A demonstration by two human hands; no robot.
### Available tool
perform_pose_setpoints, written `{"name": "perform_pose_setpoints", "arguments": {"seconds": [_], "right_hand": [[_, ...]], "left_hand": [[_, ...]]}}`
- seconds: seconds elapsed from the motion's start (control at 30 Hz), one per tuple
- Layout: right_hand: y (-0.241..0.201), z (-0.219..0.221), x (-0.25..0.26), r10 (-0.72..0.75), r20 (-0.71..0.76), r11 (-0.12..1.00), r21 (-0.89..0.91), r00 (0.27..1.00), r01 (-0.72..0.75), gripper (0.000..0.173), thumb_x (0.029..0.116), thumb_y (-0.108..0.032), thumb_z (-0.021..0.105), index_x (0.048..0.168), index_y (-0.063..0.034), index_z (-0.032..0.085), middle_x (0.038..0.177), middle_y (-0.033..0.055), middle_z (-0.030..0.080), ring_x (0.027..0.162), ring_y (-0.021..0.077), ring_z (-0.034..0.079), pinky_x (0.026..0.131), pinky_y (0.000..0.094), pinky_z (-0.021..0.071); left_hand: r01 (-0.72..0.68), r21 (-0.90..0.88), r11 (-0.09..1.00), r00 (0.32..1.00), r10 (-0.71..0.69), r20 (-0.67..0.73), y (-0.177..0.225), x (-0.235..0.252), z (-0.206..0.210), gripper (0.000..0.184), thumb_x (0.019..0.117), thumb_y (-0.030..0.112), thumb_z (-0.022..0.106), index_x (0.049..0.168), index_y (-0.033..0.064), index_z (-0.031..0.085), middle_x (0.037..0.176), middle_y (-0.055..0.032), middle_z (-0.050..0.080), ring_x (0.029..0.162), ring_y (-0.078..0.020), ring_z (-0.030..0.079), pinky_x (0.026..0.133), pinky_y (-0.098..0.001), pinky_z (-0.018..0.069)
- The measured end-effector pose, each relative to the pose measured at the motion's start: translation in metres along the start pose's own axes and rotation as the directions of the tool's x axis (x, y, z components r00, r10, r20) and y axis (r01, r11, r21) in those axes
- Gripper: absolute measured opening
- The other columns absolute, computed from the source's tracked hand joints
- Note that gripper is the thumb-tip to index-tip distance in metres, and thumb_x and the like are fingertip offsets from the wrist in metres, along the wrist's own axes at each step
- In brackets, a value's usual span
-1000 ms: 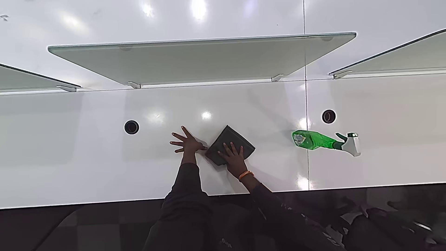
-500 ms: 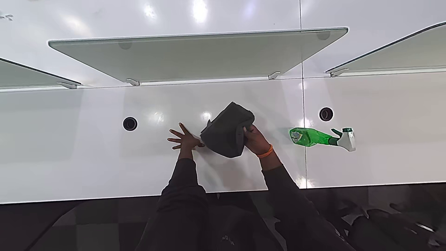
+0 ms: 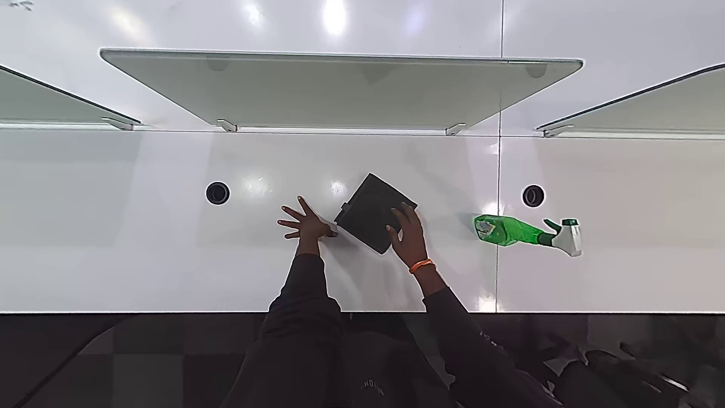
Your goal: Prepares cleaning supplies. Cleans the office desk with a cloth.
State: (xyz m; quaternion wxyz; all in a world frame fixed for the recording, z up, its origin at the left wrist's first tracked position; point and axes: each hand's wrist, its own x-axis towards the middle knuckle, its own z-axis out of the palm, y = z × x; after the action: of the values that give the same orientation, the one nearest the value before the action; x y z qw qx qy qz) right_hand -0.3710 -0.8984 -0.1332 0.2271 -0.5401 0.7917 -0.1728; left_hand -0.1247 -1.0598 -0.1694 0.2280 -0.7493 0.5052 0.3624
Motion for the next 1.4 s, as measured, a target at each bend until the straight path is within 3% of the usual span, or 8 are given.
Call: {"name": "perform_pose_setpoints", "arguments": {"seconds": [0.1,0.2,0.3,0.53,0.7,0.97,1.13,1.4], "right_hand": [[-0.020,0.013,0.008,-0.061,0.195,0.990,-0.113,0.979,0.084,0.057,0.0992,-0.045,0.058,0.153,-0.0265,0.051,0.167,0.0125,0.034,0.156,0.0394,0.026,0.123,0.0639,0.0249],[-0.035,0.027,0.033,0.099,0.414,0.976,-0.219,0.905,-0.007,0.091,0.0880,-0.059,0.071,0.164,-0.0400,0.024,0.175,0.0118,0.005,0.160,0.0428,0.003,0.120,0.0752,0.0142],[-0.042,0.036,0.072,0.172,0.430,0.960,-0.275,0.886,-0.053,0.105,0.0813,-0.053,0.082,0.164,-0.0446,0.018,0.174,0.0153,-0.005,0.158,0.0466,-0.007,0.113,0.0850,0.0103],[-0.044,0.021,0.153,0.123,0.339,0.966,-0.257,0.933,-0.034,0.108,0.0766,-0.040,0.091,0.163,-0.0410,0.026,0.174,0.0162,-0.001,0.155,0.0566,0.001,0.101,0.0922,0.0207],[-0.046,0.022,0.165,0.183,0.398,0.929,-0.368,0.899,-0.026,0.108,0.0791,-0.050,0.086,0.164,-0.0459,0.019,0.174,0.0155,-0.005,0.157,0.0522,-0.001,0.106,0.0883,0.0216],[-0.049,0.044,0.010,0.090,0.501,0.944,-0.320,0.860,0.087,0.099,0.0831,-0.042,0.083,0.162,-0.0466,0.024,0.174,0.0157,-0.003,0.157,0.0502,-0.004,0.108,0.0890,0.0150],[-0.006,0.034,-0.098,0.037,0.588,0.934,-0.308,0.808,0.181,0.078,0.0935,-0.031,0.070,0.160,-0.0467,0.032,0.175,0.0092,0.007,0.159,0.0462,0.005,0.113,0.0828,0.0136],[0.012,0.011,-0.031,0.178,0.448,0.941,-0.338,0.876,-0.019,0.087,0.0888,-0.032,0.078,0.161,-0.0435,0.032,0.175,0.0115,0.003,0.159,0.0462,0.000,0.111,0.0857,0.0173]], "left_hand": [[0.008,0.001,1.000,1.000,-0.008,0.007,0.001,-0.002,-0.001,0.179,0.0359,0.040,0.103,0.163,0.0263,-0.023,0.156,-0.0281,-0.046,0.144,-0.0664,-0.026,0.094,-0.0941,0.0245],[0.012,0.013,1.000,1.000,-0.012,0.019,0.002,-0.004,-0.003,0.178,0.0380,0.041,0.102,0.162,0.0264,-0.025,0.156,-0.0279,-0.046,0.145,-0.0666,-0.025,0.094,-0.0940,0.0244],[0.010,0.001,1.000,1.000,-0.010,0.019,0.001,-0.003,-0.005,0.178,0.0378,0.041,0.102,0.162,0.0282,-0.025,0.155,-0.0283,-0.046,0.143,-0.0670,-0.027,0.094,-0.0951,0.0217],[0.006,-0.026,1.000,1.000,-0.006,0.017,0.000,-0.001,-0.001,0.181,0.0353,0.037,0.103,0.161,0.0298,-0.028,0.155,-0.0279,-0.047,0.142,-0.0675,-0.029,0.092,-0.0969,0.0181],[-0.006,-0.062,0.998,1.000,0.006,0.010,-0.002,0.000,-0.001,0.183,0.0336,0.037,0.104,0.160,0.0314,-0.028,0.155,-0.0252,-0.049,0.143,-0.0664,-0.028,0.094,-0.0969,0.0158],[-0.156,-0.154,0.976,0.983,0.138,-0.120,-0.022,-0.010,0.011,0.178,0.0356,0.041,0.105,0.164,0.0314,-0.018,0.158,-0.0241,-0.045,0.145,-0.0671,-0.023,0.094,-0.0966,0.0157],[-0.316,-0.085,0.945,0.914,0.279,-0.293,-0.087,-0.032,0.026,0.125,0.0683,0.052,0.091,0.167,0.0253,0.019,0.173,-0.0217,-0.005,0.156,-0.0534,-0.002,0.110,-0.0852,0.0160],[-0.051,0.065,0.997,0.983,0.062,-0.170,-0.227,-0.092,0.062,0.148,0.0565,0.055,0.096,0.168,0.0221,0.004,0.171,-0.0237,-0.012,0.153,-0.0592,-0.002,0.107,-0.0875,0.0165]]}}
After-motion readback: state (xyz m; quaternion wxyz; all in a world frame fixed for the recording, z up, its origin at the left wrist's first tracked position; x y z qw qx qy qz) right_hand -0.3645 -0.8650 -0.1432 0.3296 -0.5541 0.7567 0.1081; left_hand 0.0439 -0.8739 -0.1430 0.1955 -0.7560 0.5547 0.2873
